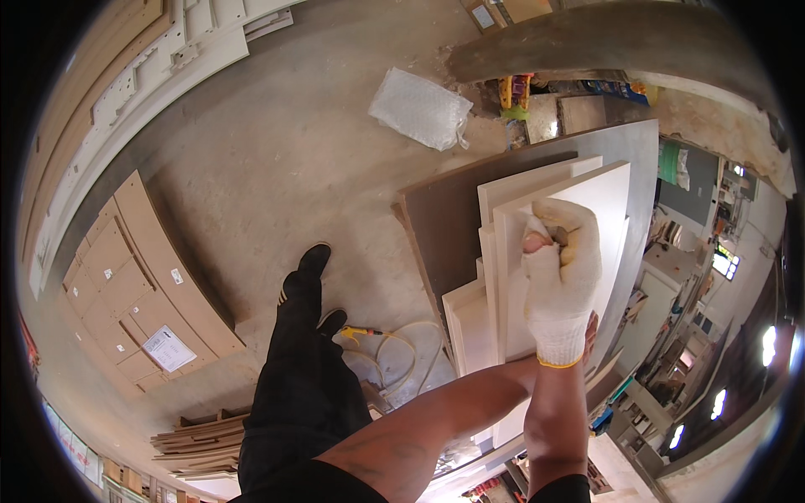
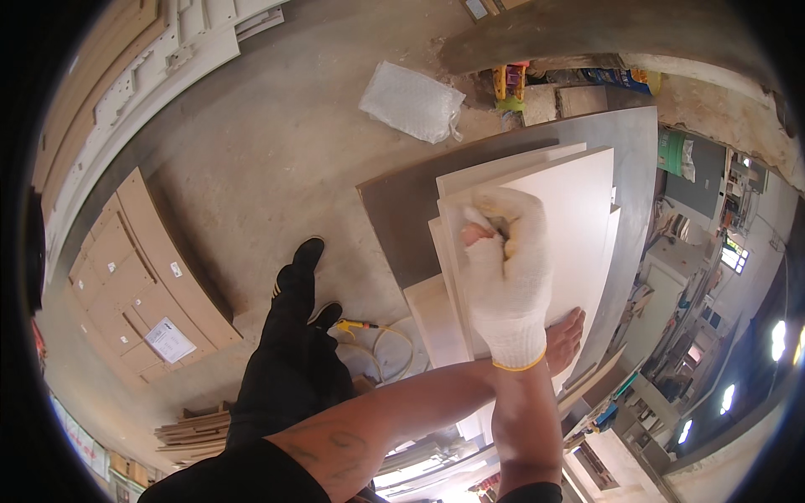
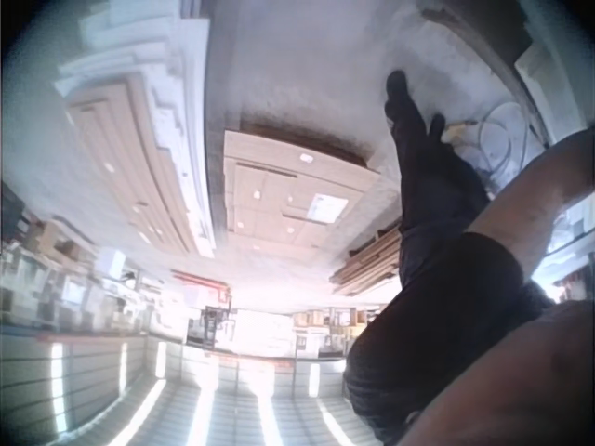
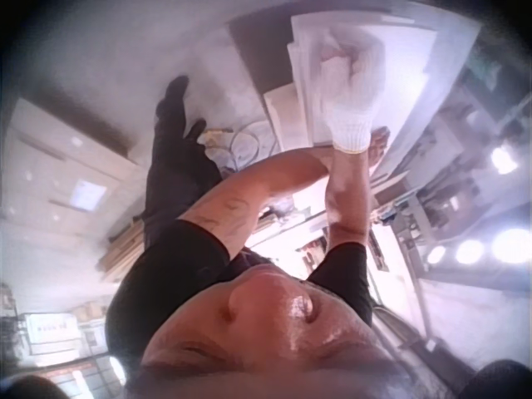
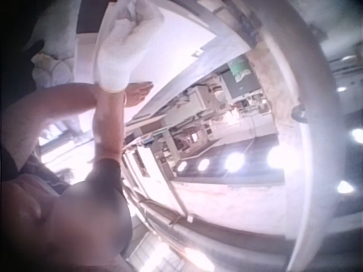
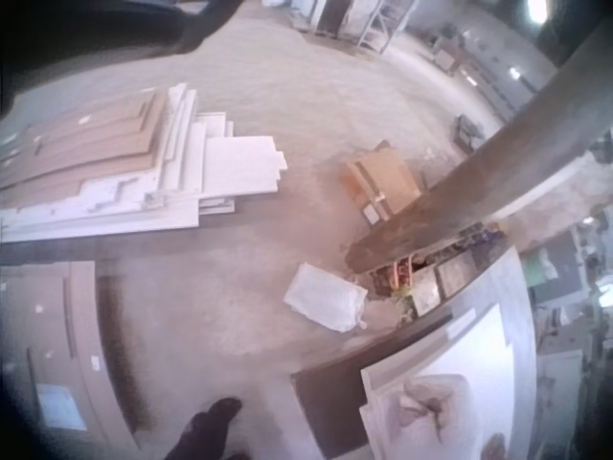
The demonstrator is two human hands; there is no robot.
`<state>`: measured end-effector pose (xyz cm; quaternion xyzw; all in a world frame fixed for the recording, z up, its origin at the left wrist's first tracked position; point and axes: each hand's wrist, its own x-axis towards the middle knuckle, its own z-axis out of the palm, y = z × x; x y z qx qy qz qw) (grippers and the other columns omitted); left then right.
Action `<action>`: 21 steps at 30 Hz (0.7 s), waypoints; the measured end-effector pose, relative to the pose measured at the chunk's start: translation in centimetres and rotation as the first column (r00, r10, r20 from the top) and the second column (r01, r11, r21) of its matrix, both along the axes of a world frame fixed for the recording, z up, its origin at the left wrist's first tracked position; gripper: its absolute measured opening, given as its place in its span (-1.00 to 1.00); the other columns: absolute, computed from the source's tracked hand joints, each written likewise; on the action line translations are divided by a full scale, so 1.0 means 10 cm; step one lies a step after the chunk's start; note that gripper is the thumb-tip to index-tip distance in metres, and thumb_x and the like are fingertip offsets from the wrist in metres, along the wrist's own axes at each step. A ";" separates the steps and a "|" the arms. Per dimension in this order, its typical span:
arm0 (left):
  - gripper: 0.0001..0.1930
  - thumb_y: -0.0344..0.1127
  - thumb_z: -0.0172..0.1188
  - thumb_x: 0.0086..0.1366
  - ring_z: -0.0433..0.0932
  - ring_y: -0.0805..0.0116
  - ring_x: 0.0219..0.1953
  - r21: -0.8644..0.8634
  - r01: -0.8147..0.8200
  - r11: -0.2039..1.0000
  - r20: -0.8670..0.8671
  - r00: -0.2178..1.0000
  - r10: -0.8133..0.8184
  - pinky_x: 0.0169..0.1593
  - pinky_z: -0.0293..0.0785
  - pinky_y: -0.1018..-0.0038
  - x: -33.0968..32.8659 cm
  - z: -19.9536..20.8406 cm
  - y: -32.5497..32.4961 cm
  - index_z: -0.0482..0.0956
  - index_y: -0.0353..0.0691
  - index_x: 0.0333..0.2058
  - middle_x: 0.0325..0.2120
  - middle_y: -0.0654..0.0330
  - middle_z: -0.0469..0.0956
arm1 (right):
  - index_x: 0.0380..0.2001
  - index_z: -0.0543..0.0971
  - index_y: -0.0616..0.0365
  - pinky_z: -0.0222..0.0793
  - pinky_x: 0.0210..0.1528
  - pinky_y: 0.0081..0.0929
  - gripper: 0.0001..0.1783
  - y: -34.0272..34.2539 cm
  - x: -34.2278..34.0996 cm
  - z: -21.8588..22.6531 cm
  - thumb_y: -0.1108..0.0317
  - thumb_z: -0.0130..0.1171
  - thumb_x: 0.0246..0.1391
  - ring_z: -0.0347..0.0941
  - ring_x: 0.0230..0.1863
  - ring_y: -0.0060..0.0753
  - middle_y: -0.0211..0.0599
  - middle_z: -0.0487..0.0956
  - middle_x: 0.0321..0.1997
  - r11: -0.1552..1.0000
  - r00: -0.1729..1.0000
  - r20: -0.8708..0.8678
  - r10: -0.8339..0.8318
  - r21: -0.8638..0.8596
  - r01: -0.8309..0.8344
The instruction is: The person picks up white rectangular panels from a stack, places them on a workbench, and uses a handheld scraper to smooth the edges. They then use a small white stick to rub the edges of the panels. The person repeats this process for several panels, stacking the finished ones on the workbench.
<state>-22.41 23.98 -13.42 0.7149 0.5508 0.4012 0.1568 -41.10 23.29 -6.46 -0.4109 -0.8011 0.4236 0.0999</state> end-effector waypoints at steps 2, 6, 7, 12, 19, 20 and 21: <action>-0.51 -0.16 0.06 0.41 0.18 -0.02 0.47 -0.003 -0.002 1.000 0.006 1.000 0.002 0.54 -0.13 -0.08 0.01 0.01 0.00 0.50 -0.34 0.20 0.30 -0.02 0.41 | -0.10 0.58 0.28 0.43 -0.22 -0.61 -0.71 0.01 0.01 0.07 0.67 0.00 0.15 0.43 -0.33 -0.63 -0.41 0.58 -0.17 0.995 0.994 0.066 -0.084 -0.056 0.088; -0.51 -0.16 0.05 0.41 0.18 -0.02 0.46 -0.006 0.002 1.000 0.029 1.000 -0.002 0.54 -0.13 -0.07 0.04 0.02 -0.01 0.50 -0.34 0.19 0.29 -0.01 0.42 | -0.13 0.58 0.26 0.37 -0.21 -0.69 -0.77 0.09 -0.06 0.12 0.64 0.06 0.16 0.38 -0.34 -0.70 -0.46 0.57 -0.22 0.997 0.967 0.248 0.055 0.035 -0.066; -0.51 -0.16 0.05 0.41 0.18 -0.02 0.46 -0.008 0.001 1.000 0.032 0.999 -0.001 0.54 -0.13 -0.07 0.04 0.02 -0.01 0.50 -0.35 0.19 0.29 -0.01 0.42 | -0.15 0.59 0.26 0.36 -0.21 -0.71 -0.79 0.11 -0.09 0.11 0.64 0.08 0.16 0.37 -0.34 -0.72 -0.48 0.57 -0.24 0.989 0.962 0.248 0.117 0.055 -0.134; -0.51 -0.16 0.05 0.41 0.18 -0.02 0.46 -0.011 0.002 1.000 0.061 0.998 -0.001 0.54 -0.13 -0.07 0.05 0.02 -0.01 0.51 -0.35 0.19 0.29 -0.01 0.43 | -0.22 0.59 0.28 0.32 -0.25 -0.71 -0.85 0.13 -0.21 0.13 0.60 0.19 0.12 0.34 -0.34 -0.74 -0.52 0.55 -0.34 0.997 0.960 0.278 0.018 -0.077 0.004; -0.52 -0.16 0.05 0.42 0.19 -0.02 0.46 -0.016 0.006 1.000 0.096 0.995 -0.005 0.54 -0.13 -0.07 0.06 0.05 0.02 0.51 -0.35 0.19 0.28 -0.01 0.43 | -0.32 0.56 0.28 0.27 -0.45 -0.63 -0.93 0.17 -0.30 0.22 0.54 0.24 0.12 0.29 -0.46 -0.73 -0.46 0.54 -0.45 0.977 0.942 0.336 -0.008 -0.198 0.078; -0.52 -0.16 0.05 0.42 0.19 -0.02 0.46 -0.017 0.007 1.000 0.101 0.995 -0.005 0.54 -0.13 -0.07 0.07 0.05 0.02 0.51 -0.35 0.19 0.28 -0.01 0.44 | -0.33 0.56 0.28 0.27 -0.45 -0.63 -0.94 0.18 -0.31 0.22 0.53 0.24 0.12 0.28 -0.46 -0.74 -0.46 0.53 -0.47 0.979 0.939 0.345 -0.008 -0.189 0.078; -0.52 -0.16 0.05 0.42 0.19 -0.02 0.46 -0.019 0.010 1.000 0.106 0.994 -0.008 0.54 -0.13 -0.07 0.07 0.06 0.03 0.51 -0.35 0.19 0.28 -0.01 0.44 | -0.34 0.55 0.27 0.27 -0.45 -0.62 -0.94 0.17 -0.32 0.21 0.53 0.24 0.12 0.28 -0.46 -0.74 -0.47 0.52 -0.48 0.980 0.935 0.354 -0.008 -0.181 0.077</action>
